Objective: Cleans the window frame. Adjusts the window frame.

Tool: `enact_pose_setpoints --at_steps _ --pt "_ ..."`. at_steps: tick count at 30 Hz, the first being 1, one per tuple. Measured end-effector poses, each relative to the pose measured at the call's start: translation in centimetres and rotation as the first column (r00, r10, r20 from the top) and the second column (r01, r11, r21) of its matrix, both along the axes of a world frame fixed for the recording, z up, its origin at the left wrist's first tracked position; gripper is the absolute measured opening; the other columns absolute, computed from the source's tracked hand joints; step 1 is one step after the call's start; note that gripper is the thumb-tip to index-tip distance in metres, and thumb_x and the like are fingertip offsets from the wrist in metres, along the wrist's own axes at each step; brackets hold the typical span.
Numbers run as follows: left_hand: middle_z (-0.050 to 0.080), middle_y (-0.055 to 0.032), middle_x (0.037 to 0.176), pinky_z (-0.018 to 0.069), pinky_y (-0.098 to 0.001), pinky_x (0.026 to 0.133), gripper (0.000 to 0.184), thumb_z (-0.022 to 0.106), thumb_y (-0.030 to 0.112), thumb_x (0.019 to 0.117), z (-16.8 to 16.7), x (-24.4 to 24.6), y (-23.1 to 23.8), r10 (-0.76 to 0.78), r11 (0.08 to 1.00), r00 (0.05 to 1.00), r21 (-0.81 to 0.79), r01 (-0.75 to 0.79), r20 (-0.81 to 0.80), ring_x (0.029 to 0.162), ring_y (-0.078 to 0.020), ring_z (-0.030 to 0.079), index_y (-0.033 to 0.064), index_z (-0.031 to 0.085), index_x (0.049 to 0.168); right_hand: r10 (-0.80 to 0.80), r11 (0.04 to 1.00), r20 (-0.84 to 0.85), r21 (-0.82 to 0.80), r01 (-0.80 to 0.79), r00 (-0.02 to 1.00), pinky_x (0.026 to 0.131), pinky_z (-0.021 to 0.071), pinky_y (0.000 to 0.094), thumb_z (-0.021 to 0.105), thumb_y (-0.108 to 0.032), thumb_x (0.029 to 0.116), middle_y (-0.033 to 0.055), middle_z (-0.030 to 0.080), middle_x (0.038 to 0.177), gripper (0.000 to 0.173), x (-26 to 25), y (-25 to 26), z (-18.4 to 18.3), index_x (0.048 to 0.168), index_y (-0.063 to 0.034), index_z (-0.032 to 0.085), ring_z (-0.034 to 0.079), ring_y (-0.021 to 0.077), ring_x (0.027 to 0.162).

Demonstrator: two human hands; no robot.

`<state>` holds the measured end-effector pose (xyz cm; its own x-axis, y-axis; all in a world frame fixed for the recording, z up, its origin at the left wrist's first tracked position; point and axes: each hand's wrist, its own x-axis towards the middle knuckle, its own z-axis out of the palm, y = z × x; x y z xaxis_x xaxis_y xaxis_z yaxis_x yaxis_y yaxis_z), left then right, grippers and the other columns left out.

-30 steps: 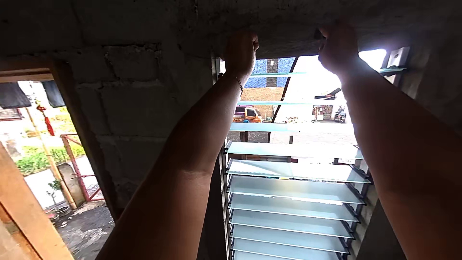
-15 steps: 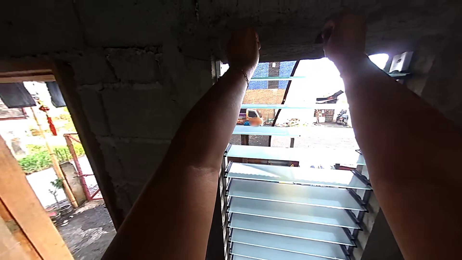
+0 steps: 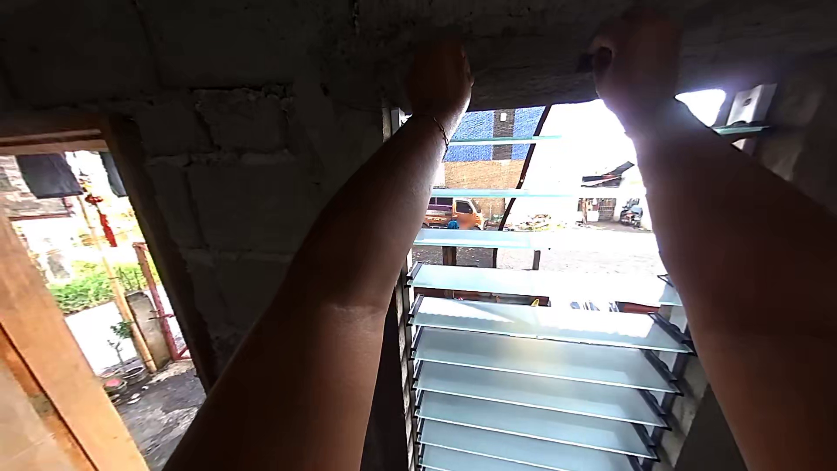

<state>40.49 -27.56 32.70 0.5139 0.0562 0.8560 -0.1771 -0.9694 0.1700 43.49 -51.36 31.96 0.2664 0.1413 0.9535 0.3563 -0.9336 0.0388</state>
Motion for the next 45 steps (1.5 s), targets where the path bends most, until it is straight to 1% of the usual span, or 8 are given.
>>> enact_pose_setpoints --at_steps 9,18,22,28,32,36,39,45 --pt "0.067 -0.0110 0.127 0.0500 -0.0496 0.100 0.025 0.060 0.024 0.1001 -0.4 0.1 -0.3 0.042 0.998 0.999 0.053 -0.043 0.018 0.124 -0.0276 0.062 0.0099 0.068 0.119 -0.045 0.999 -0.058 0.009 0.046 0.997 0.108 0.0428 0.0540 0.053 -0.012 0.1022 0.0289 0.057 0.134 0.030 -0.2 0.4 0.0 0.120 0.0101 0.063 0.057 0.0430 0.127" --pt "0.065 -0.0147 0.129 0.0527 -0.0476 0.095 0.025 0.049 0.015 0.1052 -2.7 0.9 -0.2 0.046 0.979 0.986 0.192 -0.076 0.158 0.120 -0.0319 0.064 0.0079 0.064 0.123 -0.146 0.980 -0.095 0.124 0.157 0.985 0.114 0.0387 0.0505 0.061 -0.010 0.0952 0.0308 0.047 0.149 0.046 0.0 2.2 -0.3 0.134 0.0141 0.055 0.047 0.0417 0.139" --pt "0.063 -0.0178 0.130 0.0519 -0.0471 0.097 0.025 0.052 0.011 0.1029 -3.5 1.4 0.0 0.008 0.975 0.985 0.219 -0.047 0.173 0.123 -0.0345 0.062 0.0056 0.064 0.125 -0.059 0.975 -0.054 0.211 0.069 0.997 0.122 0.0284 0.0509 0.062 -0.020 0.0917 0.0309 0.051 0.146 0.050 0.8 2.4 -0.4 0.129 0.0132 0.059 0.040 0.0393 0.146" --pt "0.062 -0.0179 0.131 0.0471 -0.0430 0.106 0.029 0.054 0.007 0.1009 -4.1 1.7 0.2 -0.074 0.967 0.984 0.252 0.031 0.162 0.128 -0.0333 0.057 0.0034 0.063 0.128 0.147 0.937 -0.160 0.339 -0.085 0.976 0.116 0.0356 0.0510 0.068 -0.021 0.0909 0.0291 0.053 0.142 0.056 -0.2 2.6 -0.1 0.135 0.0109 0.054 0.048 0.0369 0.138" --pt "0.061 -0.0178 0.132 0.0480 -0.0414 0.105 0.024 0.053 0.006 0.1013 -4.5 2.1 0.2 -0.106 0.967 0.984 0.246 0.068 0.144 0.127 -0.0322 0.058 0.0027 0.063 0.123 0.118 0.951 -0.198 0.304 -0.054 0.973 0.119 0.0243 0.0590 0.064 -0.032 0.0946 0.0268 0.056 0.139 0.046 -0.1 4.6 -0.1 0.121 0.0057 0.065 0.045 0.0377 0.139" --pt "0.062 -0.0181 0.131 0.0462 -0.0403 0.107 0.028 0.049 0.007 0.1030 -4.0 1.8 0.6 -0.112 0.972 0.982 0.221 0.076 0.151 0.126 -0.0315 0.058 0.0037 0.063 0.127 0.343 0.881 -0.165 0.397 -0.257 0.925 0.095 0.0493 0.0431 0.075 -0.031 0.0875 0.0103 0.066 0.114 0.037 -1.1 1.4 -0.2 0.113 -0.0056 0.069 0.062 0.0174 0.105" --pt "0.060 -0.0191 0.137 0.0386 -0.0392 0.115 0.036 0.054 0.007 0.1013 -4.1 1.1 0.7 -0.112 0.966 0.982 0.249 0.071 0.155 0.134 -0.0333 0.053 0.0030 0.059 0.136 0.532 0.778 -0.114 0.457 -0.431 0.839 0.089 0.0504 0.0260 0.074 -0.023 0.0885 -0.0050 0.062 0.104 0.024 -1.0 -2.1 -0.2 0.108 -0.0148 0.065 0.059 0.0013 0.096" --pt "0.046 -0.0192 0.155 0.0272 -0.0560 0.120 0.060 0.064 0.008 0.0944 -5.4 -0.6 2.6 -0.129 0.968 0.977 0.235 0.088 0.168 0.145 -0.0392 0.039 0.0072 0.046 0.152 0.439 0.833 -0.132 0.431 -0.347 0.889 0.096 0.0478 0.0253 0.063 -0.009 0.0926 0.0108 0.061 0.130 0.045 -2.3 -1.1 -1.9 0.137 -0.0044 0.057 0.059 0.0077 0.112"
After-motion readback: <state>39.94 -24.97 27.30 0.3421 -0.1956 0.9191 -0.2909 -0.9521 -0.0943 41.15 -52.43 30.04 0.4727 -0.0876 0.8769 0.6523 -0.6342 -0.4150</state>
